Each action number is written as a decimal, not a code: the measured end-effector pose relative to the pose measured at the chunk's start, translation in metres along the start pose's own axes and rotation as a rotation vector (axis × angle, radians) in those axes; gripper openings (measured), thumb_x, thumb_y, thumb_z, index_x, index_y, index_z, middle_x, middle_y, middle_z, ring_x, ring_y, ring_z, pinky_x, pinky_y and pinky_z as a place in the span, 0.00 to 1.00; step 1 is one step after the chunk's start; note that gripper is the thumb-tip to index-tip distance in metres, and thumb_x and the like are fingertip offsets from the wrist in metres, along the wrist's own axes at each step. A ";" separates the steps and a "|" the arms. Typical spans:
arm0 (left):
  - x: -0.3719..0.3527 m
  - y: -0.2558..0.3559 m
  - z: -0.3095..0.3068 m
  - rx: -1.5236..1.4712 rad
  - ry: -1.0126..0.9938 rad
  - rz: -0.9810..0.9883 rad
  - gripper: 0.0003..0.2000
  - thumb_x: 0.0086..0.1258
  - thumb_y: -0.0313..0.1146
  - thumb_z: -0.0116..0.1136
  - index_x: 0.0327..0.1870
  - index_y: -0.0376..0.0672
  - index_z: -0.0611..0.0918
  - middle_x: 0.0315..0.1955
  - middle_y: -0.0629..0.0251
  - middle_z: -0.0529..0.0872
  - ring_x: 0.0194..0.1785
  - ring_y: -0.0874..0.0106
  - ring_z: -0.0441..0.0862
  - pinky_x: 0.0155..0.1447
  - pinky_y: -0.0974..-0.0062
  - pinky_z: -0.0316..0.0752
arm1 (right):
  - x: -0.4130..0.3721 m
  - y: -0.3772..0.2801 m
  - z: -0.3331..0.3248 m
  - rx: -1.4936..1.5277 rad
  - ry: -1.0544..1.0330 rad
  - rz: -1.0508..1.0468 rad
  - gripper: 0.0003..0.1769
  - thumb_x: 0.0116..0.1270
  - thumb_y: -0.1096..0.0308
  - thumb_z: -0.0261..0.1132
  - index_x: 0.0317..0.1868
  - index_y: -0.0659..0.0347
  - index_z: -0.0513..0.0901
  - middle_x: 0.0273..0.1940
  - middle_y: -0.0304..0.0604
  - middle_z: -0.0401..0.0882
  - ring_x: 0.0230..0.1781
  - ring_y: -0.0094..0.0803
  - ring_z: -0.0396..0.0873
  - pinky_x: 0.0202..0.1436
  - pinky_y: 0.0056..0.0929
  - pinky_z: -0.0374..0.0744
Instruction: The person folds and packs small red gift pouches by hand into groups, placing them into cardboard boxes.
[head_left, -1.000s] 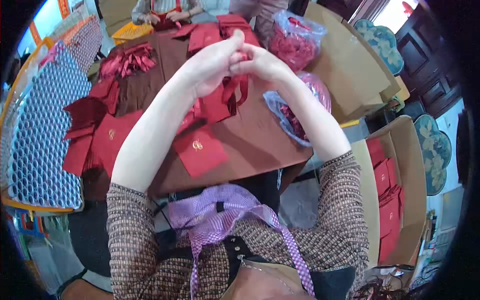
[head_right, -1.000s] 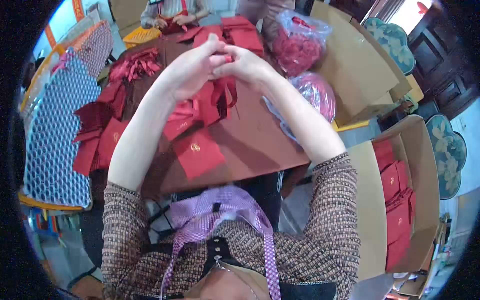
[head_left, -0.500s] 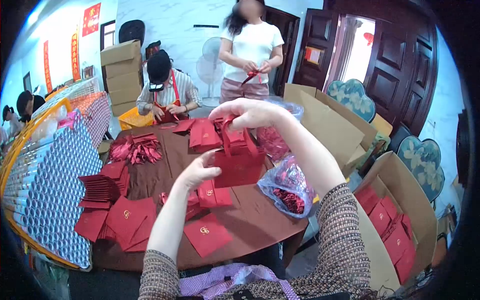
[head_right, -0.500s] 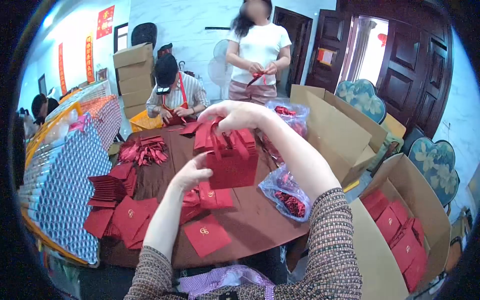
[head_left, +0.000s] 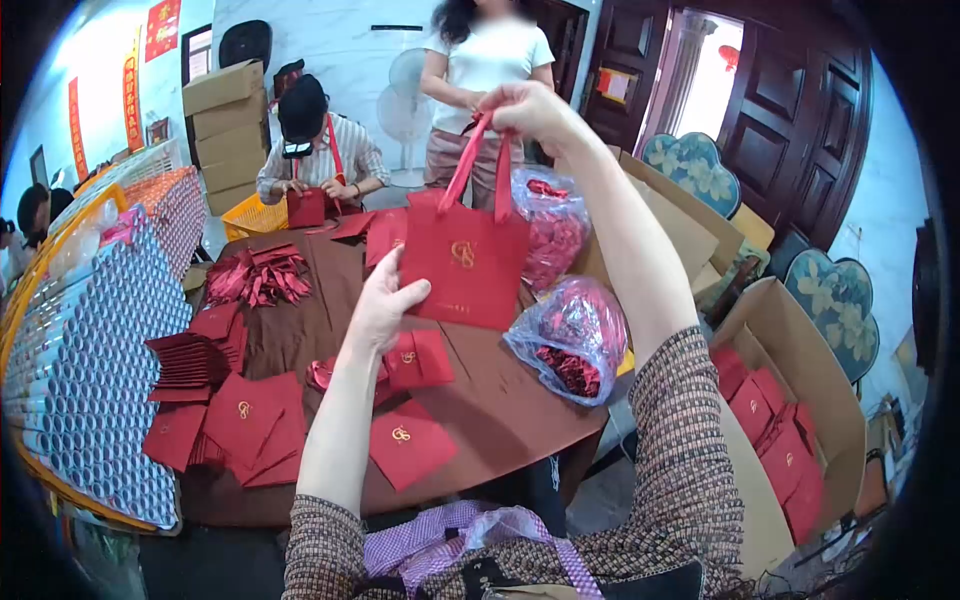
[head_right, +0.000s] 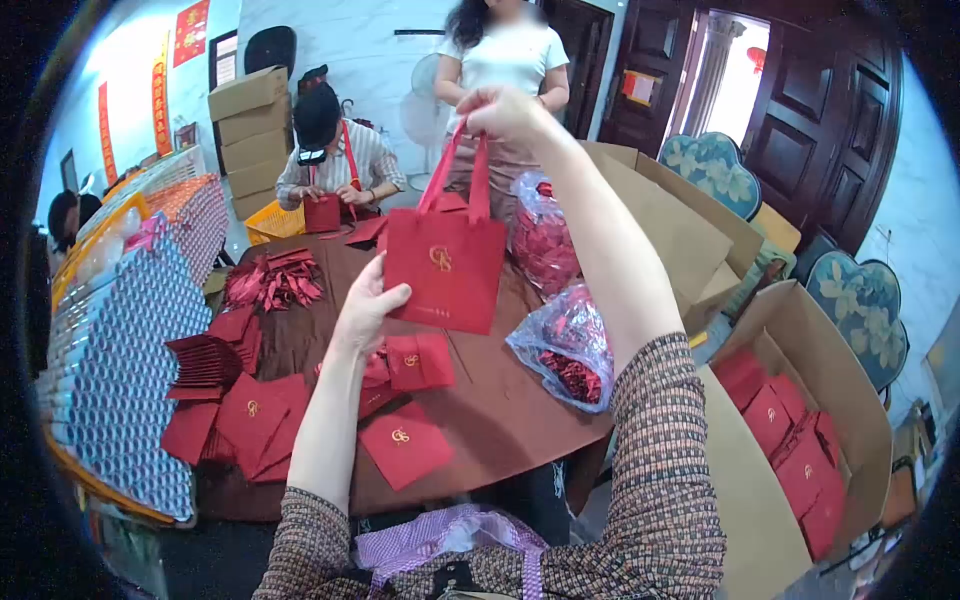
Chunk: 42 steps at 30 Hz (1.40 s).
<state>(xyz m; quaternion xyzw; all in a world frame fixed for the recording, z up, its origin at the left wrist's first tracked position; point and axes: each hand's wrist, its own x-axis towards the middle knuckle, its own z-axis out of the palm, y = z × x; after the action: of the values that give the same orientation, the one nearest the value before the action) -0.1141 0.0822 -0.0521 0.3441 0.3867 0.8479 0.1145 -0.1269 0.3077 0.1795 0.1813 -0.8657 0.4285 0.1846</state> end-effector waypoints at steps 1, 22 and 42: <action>0.000 0.000 -0.002 0.002 -0.003 -0.011 0.31 0.61 0.20 0.60 0.67 0.34 0.63 0.56 0.59 0.78 0.56 0.71 0.77 0.61 0.71 0.72 | 0.000 -0.003 -0.003 0.045 0.026 0.047 0.13 0.54 0.78 0.63 0.42 0.66 0.82 0.35 0.39 0.83 0.32 0.22 0.79 0.36 0.19 0.77; -0.008 -0.003 -0.013 0.062 0.095 -0.036 0.21 0.62 0.18 0.58 0.58 0.31 0.73 0.48 0.60 0.83 0.49 0.75 0.81 0.56 0.77 0.74 | -0.005 0.018 -0.007 0.138 0.039 0.148 0.14 0.54 0.79 0.63 0.43 0.64 0.80 0.34 0.38 0.82 0.31 0.23 0.80 0.35 0.21 0.78; -0.017 -0.012 -0.017 0.110 0.149 -0.119 0.19 0.61 0.20 0.61 0.55 0.31 0.74 0.48 0.57 0.83 0.49 0.72 0.82 0.57 0.73 0.75 | -0.008 0.039 0.002 0.120 0.028 0.204 0.13 0.52 0.80 0.64 0.40 0.62 0.81 0.33 0.36 0.81 0.31 0.23 0.79 0.34 0.21 0.77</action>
<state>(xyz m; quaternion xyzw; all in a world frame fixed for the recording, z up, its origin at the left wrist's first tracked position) -0.1141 0.0726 -0.0771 0.2623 0.4600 0.8403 0.1163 -0.1385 0.3294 0.1480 0.0971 -0.8499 0.4985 0.1410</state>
